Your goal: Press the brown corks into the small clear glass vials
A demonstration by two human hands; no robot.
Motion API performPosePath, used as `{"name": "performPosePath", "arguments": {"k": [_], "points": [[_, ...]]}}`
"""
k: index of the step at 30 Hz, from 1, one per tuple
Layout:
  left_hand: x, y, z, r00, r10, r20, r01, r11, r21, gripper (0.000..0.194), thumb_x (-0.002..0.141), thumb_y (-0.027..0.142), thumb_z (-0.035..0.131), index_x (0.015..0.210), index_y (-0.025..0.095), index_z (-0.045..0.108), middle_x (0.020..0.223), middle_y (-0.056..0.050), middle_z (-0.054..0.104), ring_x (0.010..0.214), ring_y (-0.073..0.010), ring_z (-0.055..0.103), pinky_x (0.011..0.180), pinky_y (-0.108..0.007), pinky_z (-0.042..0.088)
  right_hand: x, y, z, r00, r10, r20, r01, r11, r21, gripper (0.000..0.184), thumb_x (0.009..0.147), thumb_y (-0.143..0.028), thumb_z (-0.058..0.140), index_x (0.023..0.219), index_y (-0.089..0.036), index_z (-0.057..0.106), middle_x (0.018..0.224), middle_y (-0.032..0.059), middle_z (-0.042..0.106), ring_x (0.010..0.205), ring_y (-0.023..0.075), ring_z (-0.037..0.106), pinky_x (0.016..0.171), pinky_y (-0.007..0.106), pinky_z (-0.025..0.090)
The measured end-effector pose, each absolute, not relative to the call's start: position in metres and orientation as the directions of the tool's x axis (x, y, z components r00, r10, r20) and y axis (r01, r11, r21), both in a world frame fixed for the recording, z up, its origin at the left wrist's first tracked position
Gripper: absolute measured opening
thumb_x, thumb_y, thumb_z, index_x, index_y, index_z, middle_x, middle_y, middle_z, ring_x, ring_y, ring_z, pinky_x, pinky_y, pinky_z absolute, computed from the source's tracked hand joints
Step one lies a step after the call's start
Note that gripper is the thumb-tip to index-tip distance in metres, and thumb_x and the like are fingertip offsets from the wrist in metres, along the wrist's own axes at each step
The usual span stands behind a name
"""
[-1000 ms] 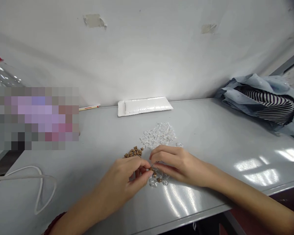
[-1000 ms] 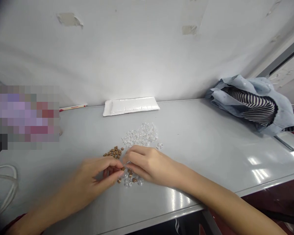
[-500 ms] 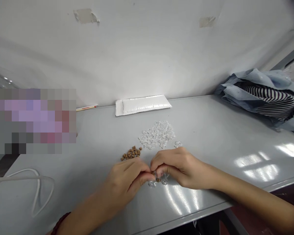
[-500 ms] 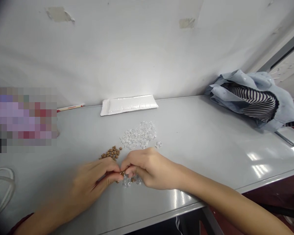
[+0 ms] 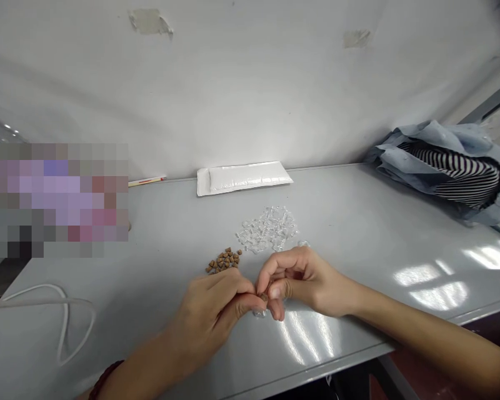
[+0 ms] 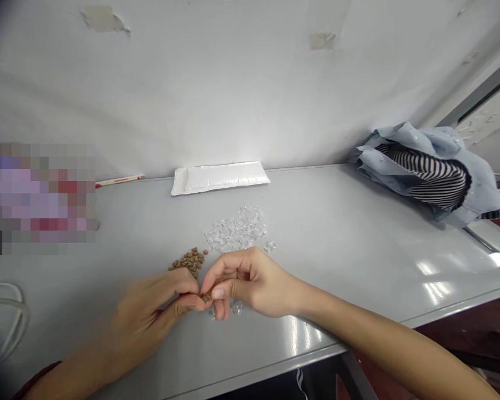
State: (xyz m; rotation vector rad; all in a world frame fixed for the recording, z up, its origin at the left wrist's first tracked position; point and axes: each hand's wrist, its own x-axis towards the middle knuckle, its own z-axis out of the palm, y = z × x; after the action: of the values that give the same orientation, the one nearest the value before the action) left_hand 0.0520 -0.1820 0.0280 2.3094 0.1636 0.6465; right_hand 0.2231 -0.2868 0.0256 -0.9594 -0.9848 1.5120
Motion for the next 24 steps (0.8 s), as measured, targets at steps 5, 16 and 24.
{"name": "performPosePath", "arguments": {"k": [5,16,24], "points": [[0.053,-0.180,0.022,0.848,0.280,0.451,-0.046,-0.807,0.588,0.036,0.098,0.032,0.041,0.070,0.018,0.059,0.054,0.004,0.056,0.046,-0.0074,0.047,0.049,-0.017,0.039,0.222,-0.287,0.026,-0.091,0.992,-0.084,-0.296,-0.107,-0.949,0.007,0.087,-0.011,0.059,0.088,-0.010,0.066,0.064,-0.0001,0.064,0.057,0.0080,0.062,0.057,0.022,0.050],[0.056,-0.177,0.034,0.835,0.547,0.062,0.312,-0.564,0.764,0.033,0.090,0.037,0.050,0.065,0.019,0.060,0.051,0.005,0.054,0.046,-0.0088,0.047,0.047,-0.019,0.037,0.229,-0.284,0.031,-0.039,0.999,0.011,0.043,0.012,-0.999,0.012,0.089,-0.017,0.054,0.098,-0.012,0.062,0.070,0.0013,0.062,0.062,0.0112,0.061,0.059,0.026,0.051],[0.046,-0.147,0.043,0.817,0.565,-0.116,0.510,-0.612,0.605,0.030,0.086,0.038,0.049,0.065,0.020,0.062,0.052,0.004,0.056,0.047,-0.0112,0.047,0.044,-0.020,0.034,0.261,-0.283,0.037,-0.066,0.980,0.186,0.806,0.162,-0.569,0.024,0.090,-0.010,0.044,0.106,-0.015,0.061,0.092,0.0070,0.065,0.074,0.0142,0.058,0.066,0.027,0.044]]}}
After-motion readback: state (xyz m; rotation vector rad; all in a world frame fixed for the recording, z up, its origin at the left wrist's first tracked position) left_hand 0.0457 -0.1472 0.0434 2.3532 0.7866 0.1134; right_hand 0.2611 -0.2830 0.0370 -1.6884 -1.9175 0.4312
